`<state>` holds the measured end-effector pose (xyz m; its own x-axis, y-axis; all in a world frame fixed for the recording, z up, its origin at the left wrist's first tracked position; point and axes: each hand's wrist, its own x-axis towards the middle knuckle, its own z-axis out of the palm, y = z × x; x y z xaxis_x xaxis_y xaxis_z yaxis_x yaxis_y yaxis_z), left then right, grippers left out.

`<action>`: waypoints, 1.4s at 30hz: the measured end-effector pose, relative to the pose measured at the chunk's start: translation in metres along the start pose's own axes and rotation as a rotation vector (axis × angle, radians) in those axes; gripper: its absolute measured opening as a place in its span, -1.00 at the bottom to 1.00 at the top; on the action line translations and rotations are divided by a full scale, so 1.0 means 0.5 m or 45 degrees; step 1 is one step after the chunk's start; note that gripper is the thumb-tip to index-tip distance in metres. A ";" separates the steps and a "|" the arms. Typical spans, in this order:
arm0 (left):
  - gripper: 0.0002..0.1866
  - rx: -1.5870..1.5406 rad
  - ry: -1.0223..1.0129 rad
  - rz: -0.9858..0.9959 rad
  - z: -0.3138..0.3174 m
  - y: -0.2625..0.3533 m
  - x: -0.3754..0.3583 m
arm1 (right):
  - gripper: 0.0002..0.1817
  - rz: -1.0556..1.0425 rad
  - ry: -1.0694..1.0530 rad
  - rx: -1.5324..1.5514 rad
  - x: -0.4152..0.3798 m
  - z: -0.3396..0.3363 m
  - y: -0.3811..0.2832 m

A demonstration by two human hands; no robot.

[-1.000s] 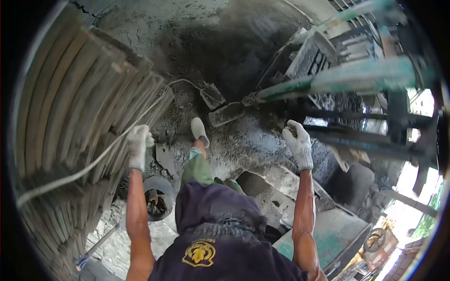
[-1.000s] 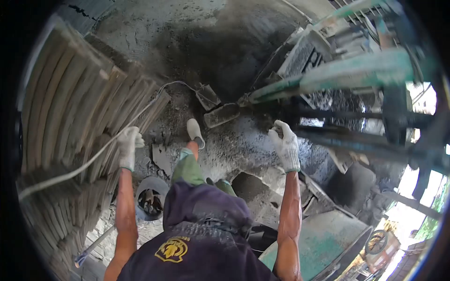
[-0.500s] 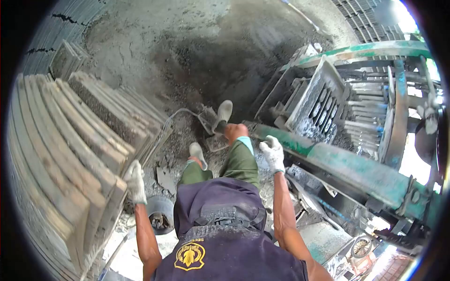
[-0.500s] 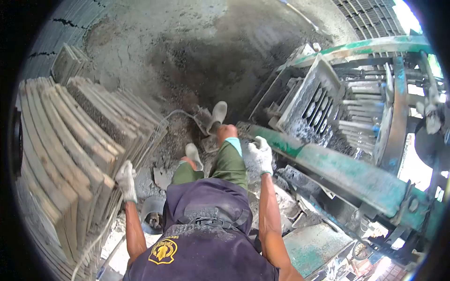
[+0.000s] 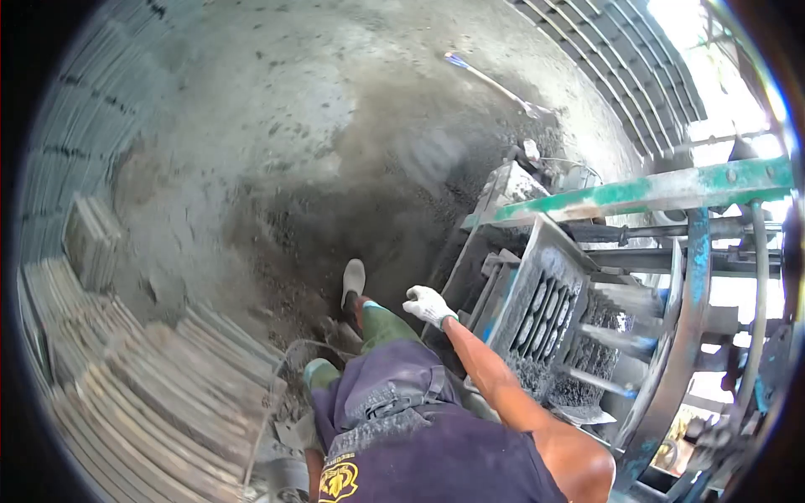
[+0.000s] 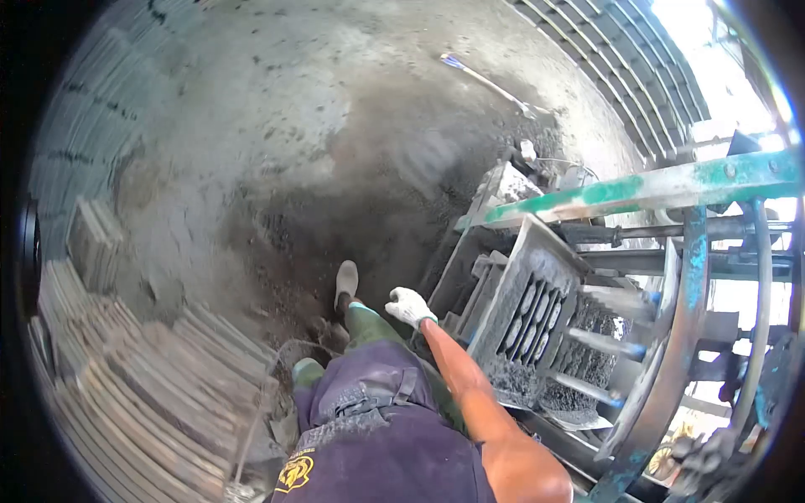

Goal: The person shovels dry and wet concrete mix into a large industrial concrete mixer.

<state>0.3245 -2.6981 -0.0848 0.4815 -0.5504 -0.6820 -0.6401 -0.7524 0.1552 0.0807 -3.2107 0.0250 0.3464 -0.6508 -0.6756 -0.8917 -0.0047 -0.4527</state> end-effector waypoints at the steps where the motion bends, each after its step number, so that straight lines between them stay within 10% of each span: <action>1: -0.60 0.160 0.016 0.099 -0.015 0.038 0.051 | -0.42 -0.063 0.033 0.018 0.047 -0.056 -0.019; 7: -0.66 -1.861 -0.009 -0.599 -0.539 0.389 0.254 | -0.58 -0.192 0.285 0.102 0.181 -0.273 -0.077; 14: -0.80 -1.742 -0.061 -0.421 -0.788 0.535 0.486 | -0.57 -0.114 0.363 0.116 0.283 -0.368 -0.020; 24: -0.95 -1.343 -0.521 -0.174 -1.024 0.753 0.967 | -0.61 0.663 0.430 0.719 0.277 -0.416 -0.040; 32: -0.82 -1.119 -0.278 0.183 -1.299 1.284 1.330 | -0.57 0.863 0.418 1.140 0.430 -0.530 -0.082; 42: -0.87 -0.883 -0.657 0.250 -1.382 1.700 1.414 | -0.59 0.726 0.686 1.058 0.692 -0.951 -0.027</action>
<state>0.5346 -3.9768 0.0588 -0.0360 -0.5871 -0.8087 -0.0955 -0.8035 0.5875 0.0739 -3.7969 0.0742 -0.3957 -0.6393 -0.6593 -0.3411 0.7689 -0.5408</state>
